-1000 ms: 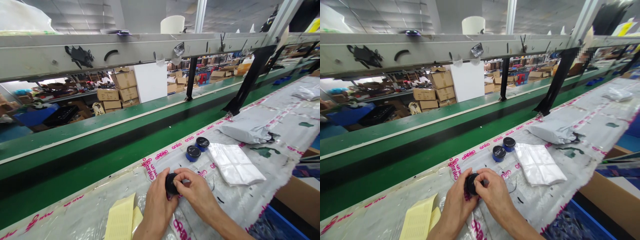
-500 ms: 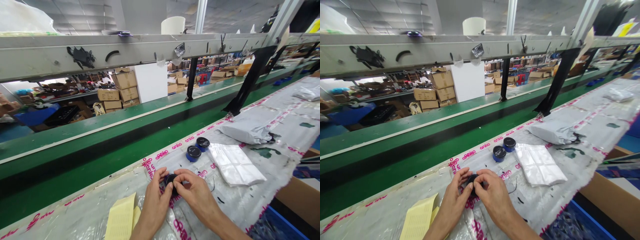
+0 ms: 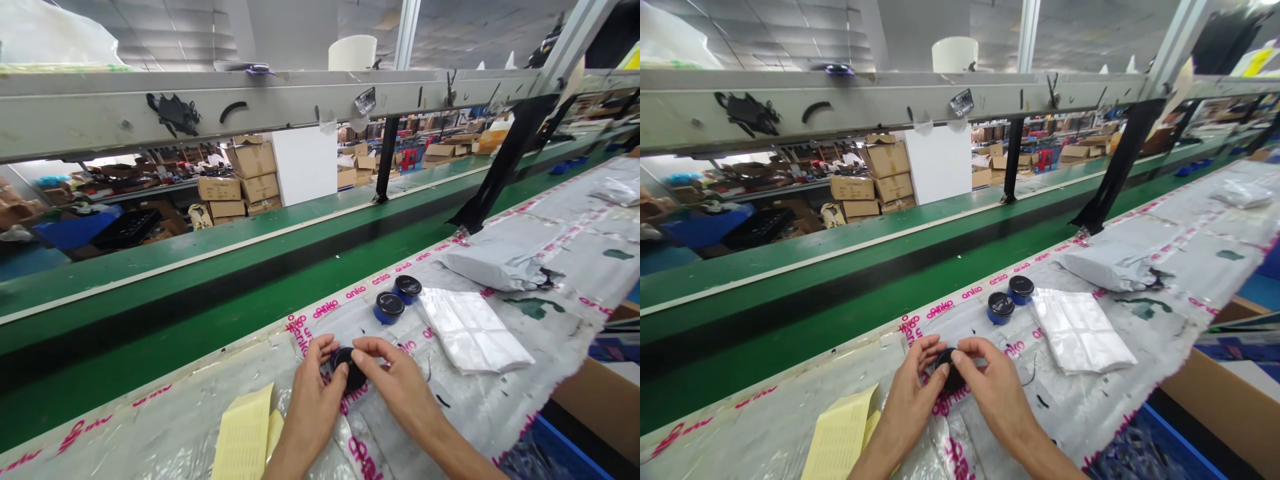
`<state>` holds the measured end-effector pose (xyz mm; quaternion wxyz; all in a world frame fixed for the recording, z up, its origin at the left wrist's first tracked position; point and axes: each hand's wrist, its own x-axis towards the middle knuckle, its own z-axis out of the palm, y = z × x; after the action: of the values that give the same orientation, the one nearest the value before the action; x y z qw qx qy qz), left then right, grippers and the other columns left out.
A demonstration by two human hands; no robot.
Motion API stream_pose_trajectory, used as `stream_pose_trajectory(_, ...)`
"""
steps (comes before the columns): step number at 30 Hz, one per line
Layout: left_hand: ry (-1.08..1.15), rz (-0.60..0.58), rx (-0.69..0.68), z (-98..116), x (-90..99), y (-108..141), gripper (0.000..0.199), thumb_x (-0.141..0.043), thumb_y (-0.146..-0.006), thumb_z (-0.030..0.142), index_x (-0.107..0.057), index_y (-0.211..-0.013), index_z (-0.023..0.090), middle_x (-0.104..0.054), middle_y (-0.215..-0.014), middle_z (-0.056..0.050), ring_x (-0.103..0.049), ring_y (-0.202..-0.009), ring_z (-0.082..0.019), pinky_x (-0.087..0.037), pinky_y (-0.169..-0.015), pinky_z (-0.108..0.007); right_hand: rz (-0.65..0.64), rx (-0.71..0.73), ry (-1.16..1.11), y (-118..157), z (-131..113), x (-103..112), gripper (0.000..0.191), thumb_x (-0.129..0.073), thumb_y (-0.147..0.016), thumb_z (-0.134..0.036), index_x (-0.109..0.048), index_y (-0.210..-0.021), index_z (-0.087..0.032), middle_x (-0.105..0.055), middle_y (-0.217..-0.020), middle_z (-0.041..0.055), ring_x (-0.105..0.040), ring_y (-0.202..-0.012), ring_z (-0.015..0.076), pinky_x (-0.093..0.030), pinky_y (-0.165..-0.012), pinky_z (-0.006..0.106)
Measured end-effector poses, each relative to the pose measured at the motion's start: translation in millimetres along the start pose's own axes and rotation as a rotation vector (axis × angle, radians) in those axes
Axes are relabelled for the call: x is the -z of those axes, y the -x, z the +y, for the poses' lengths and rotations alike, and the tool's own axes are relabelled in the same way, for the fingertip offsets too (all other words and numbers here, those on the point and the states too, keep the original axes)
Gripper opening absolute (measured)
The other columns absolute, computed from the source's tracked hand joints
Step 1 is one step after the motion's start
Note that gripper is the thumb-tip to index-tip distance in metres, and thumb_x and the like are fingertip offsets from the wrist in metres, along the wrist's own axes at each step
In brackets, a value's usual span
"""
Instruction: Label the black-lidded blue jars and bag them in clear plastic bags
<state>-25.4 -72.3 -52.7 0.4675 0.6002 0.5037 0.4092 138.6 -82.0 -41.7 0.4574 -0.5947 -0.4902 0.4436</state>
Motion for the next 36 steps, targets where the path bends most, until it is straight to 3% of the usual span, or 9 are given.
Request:
stream_pose_trajectory(4,-0.02,-0.018,0.014,2.2,2.0,2.4,0.038,-0.058,-0.096,0.041,-0.05,-0.13,0.027,-0.06,-0.135,-0.009,-0.056,-0.127,-0.024,-0.045,-0.108,-0.043,-0.039,-0.001,0.025,1.5,-1.6,-5.0,0.033,-0.064,-0.085,-0.044,-0.066,-0.108,-0.021,-0.073,-0.106,0.0057,-0.071,-0.092,0.0238,-0.055,-0.083,0.035)
stream_pose_trajectory(9,-0.154,-0.062,0.042,6.4,5.3,9.5,0.043,-0.052,-0.098,0.042,-0.047,-0.138,0.03,-0.055,-0.143,-0.007,-0.051,-0.133,-0.025,-0.038,-0.114,-0.047,-0.057,0.021,0.041,-0.3,-2.4,-6.1,0.025,-0.061,-0.086,-0.04,-0.065,-0.102,-0.021,-0.073,-0.099,0.0044,-0.07,-0.087,0.0226,-0.054,-0.078,0.034)
stream_pose_trajectory(15,-0.254,-0.078,0.051,15.4,3.8,5.9,0.063,-0.075,-0.077,0.028,-0.052,-0.135,0.025,-0.059,-0.139,-0.006,-0.054,-0.129,-0.027,-0.041,-0.111,-0.041,-0.037,0.053,0.07,-2.7,3.8,-1.7,0.029,-0.054,-0.09,-0.045,-0.067,-0.1,-0.022,-0.073,-0.097,0.0043,-0.068,-0.088,0.0227,-0.051,-0.073,0.033)
stream_pose_trajectory(19,-0.262,-0.055,0.07,14.9,1.4,2.2,0.069,-0.079,-0.069,0.022,-0.054,-0.134,0.024,-0.063,-0.135,-0.006,-0.057,-0.126,-0.029,-0.042,-0.109,-0.042,-0.032,0.054,0.055,-3.2,4.9,-3.0,0.033,-0.049,-0.093,-0.049,-0.068,-0.098,-0.022,-0.074,-0.097,0.0046,-0.068,-0.091,0.0234,-0.051,-0.079,0.034)
stream_pose_trajectory(24,-0.248,-0.047,0.034,6.9,-0.4,4.3,0.069,-0.079,-0.073,0.025,-0.053,-0.137,0.025,-0.061,-0.139,-0.007,-0.056,-0.128,-0.03,-0.041,-0.11,-0.045,0.017,0.05,0.131,-3.1,4.9,-8.3,0.026,-0.064,-0.084,-0.043,-0.064,-0.098,-0.022,-0.073,-0.097,0.0043,-0.067,-0.092,0.0241,-0.051,-0.077,0.033)
stream_pose_trajectory(29,-0.273,-0.027,0.017,2.4,-1.1,4.9,0.067,-0.077,-0.074,0.021,-0.054,-0.138,0.026,-0.06,-0.141,-0.008,-0.053,-0.131,-0.033,-0.038,-0.113,-0.049,-0.026,0.069,0.091,-4.9,5.9,-6.0,0.031,-0.049,-0.093,-0.049,-0.065,-0.092,-0.023,-0.073,-0.09,0.003,-0.066,-0.085,0.0227,-0.05,-0.074,0.033)
stream_pose_trajectory(32,-0.275,-0.027,-0.02,-1.1,-1.4,5.6,0.067,-0.075,-0.077,0.023,-0.052,-0.14,0.026,-0.057,-0.144,-0.009,-0.05,-0.133,-0.033,-0.037,-0.114,-0.05,-0.018,0.077,0.133,-5.9,3.6,-5.6,0.027,-0.056,-0.091,-0.048,-0.066,-0.095,-0.023,-0.074,-0.093,0.0024,-0.067,-0.089,0.0234,-0.05,-0.079,0.034)
stream_pose_trajectory(36,-0.287,-0.041,-0.115,-8.4,-1.6,7.8,0.067,-0.065,-0.088,0.028,-0.039,-0.15,0.025,-0.044,-0.155,-0.01,-0.039,-0.143,-0.031,-0.03,-0.119,-0.052,0.006,0.099,0.17,-8.3,4.5,-4.3,0.031,-0.05,-0.095,-0.049,-0.068,-0.098,-0.023,-0.075,-0.097,0.0049,-0.069,-0.09,0.0251,-0.052,-0.08,0.037)
